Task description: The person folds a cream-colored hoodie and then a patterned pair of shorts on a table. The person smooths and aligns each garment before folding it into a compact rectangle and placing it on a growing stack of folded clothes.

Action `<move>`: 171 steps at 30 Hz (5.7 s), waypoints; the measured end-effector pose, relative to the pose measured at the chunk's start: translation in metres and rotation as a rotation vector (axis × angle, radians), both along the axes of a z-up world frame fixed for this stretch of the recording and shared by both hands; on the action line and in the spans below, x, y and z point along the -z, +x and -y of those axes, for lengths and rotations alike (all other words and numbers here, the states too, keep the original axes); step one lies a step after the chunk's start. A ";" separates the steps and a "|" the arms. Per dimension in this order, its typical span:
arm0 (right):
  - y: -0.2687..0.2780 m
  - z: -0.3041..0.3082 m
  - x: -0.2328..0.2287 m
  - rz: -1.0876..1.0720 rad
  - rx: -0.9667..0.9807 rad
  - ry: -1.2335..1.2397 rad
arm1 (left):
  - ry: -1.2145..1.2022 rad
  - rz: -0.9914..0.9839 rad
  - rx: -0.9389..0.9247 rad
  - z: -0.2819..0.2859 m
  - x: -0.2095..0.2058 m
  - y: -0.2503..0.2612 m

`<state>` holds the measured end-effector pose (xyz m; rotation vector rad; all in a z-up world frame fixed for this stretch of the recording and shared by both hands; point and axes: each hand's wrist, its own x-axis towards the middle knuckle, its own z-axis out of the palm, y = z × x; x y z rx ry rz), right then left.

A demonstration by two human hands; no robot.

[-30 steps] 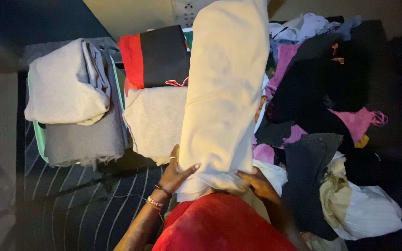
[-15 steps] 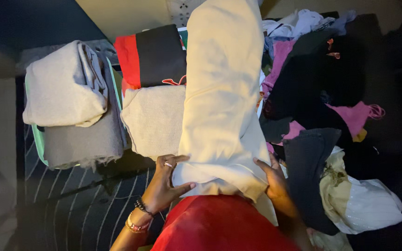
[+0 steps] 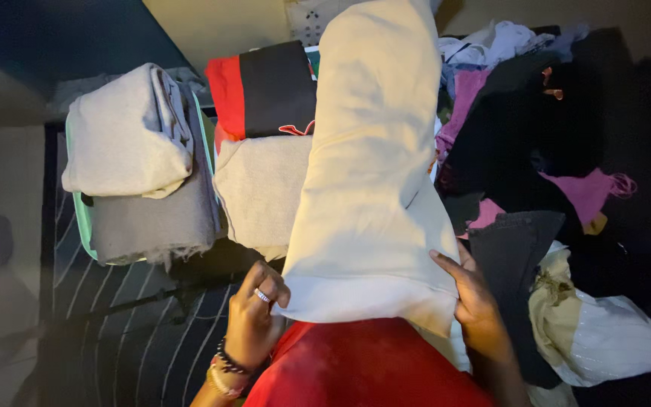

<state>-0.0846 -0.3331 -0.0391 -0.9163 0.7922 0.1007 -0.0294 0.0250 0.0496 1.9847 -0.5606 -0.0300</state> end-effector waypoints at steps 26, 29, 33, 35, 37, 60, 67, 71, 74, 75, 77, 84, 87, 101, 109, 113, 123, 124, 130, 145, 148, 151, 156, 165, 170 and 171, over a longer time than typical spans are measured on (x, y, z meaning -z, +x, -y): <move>0.017 0.099 0.057 0.429 0.197 0.509 | 0.125 -0.090 0.233 0.114 0.149 0.165; 0.059 0.098 0.041 0.557 0.333 0.474 | 0.177 -0.496 0.051 0.138 0.140 0.187; 0.127 0.090 0.031 0.643 0.012 -0.363 | -0.125 -0.233 0.005 0.168 0.134 0.222; 0.158 0.086 0.025 0.531 -0.156 -0.924 | -0.035 -0.346 -0.110 0.179 0.138 0.236; 0.167 0.080 0.018 0.570 -0.193 -1.365 | 0.035 -0.350 -0.211 0.186 0.146 0.240; 0.215 0.141 0.153 0.479 0.116 -0.448 | 0.018 -0.670 -0.205 0.185 0.112 0.295; 0.232 0.143 0.199 0.198 -0.245 -1.391 | 0.287 -0.432 -0.415 0.181 0.164 0.272; 0.218 0.131 0.148 0.423 0.148 -1.405 | 0.516 -0.281 -0.547 0.185 0.176 0.248; 0.213 0.102 0.087 0.747 0.024 -1.453 | 0.453 -0.345 -0.529 0.187 0.175 0.243; 0.214 0.089 0.071 0.875 -0.174 -1.519 | 0.454 -0.368 -0.529 0.188 0.176 0.242; 0.232 0.059 0.050 0.971 -0.544 -1.652 | 0.450 -0.409 -0.530 0.187 0.175 0.246; 0.287 0.048 0.056 0.796 -1.027 -1.461 | 0.298 -0.299 -0.487 0.180 0.174 0.240; 0.287 0.052 0.065 0.811 -1.005 -1.442 | 0.162 0.102 -0.342 0.149 0.164 0.216; 0.253 0.088 0.047 0.643 -0.547 -1.085 | 0.486 0.551 0.629 0.117 0.136 0.257; 0.173 0.141 0.089 0.808 -0.879 -1.633 | 0.302 0.543 0.483 0.127 0.159 0.251; 0.200 0.130 0.094 0.834 -0.638 -1.618 | 0.254 0.445 0.470 0.136 0.131 0.249; 0.192 0.163 -0.021 0.986 -0.604 -0.885 | -0.071 -0.009 0.140 0.112 -0.011 0.209; 0.189 0.168 -0.017 0.981 -0.590 -0.795 | -0.152 0.002 0.112 0.110 -0.012 0.202; 0.199 0.148 0.083 0.700 -0.441 -0.555 | -0.477 -0.477 -0.157 0.121 0.062 0.218; 0.250 0.142 0.113 0.418 -0.371 -0.203 | -0.282 -0.050 -0.391 0.168 0.083 0.233; 0.268 0.130 0.107 0.413 -0.283 -0.186 | -0.264 -0.121 -0.383 0.161 0.078 0.245; 0.277 0.109 0.086 0.679 -0.111 -0.521 | -0.184 -0.115 -0.565 0.166 0.083 0.247; 0.222 0.071 0.030 0.615 -0.186 -1.346 | -0.176 -0.170 -0.742 0.166 0.113 0.270; 0.253 0.037 0.074 0.527 -0.048 -1.227 | 0.047 -0.416 -0.837 0.154 0.147 0.329; 0.267 0.051 0.115 0.582 0.013 -1.314 | 0.153 0.108 -0.909 0.170 0.127 0.319; 0.268 0.052 0.118 0.592 0.007 -1.321 | 0.065 0.076 -0.783 0.171 0.118 0.318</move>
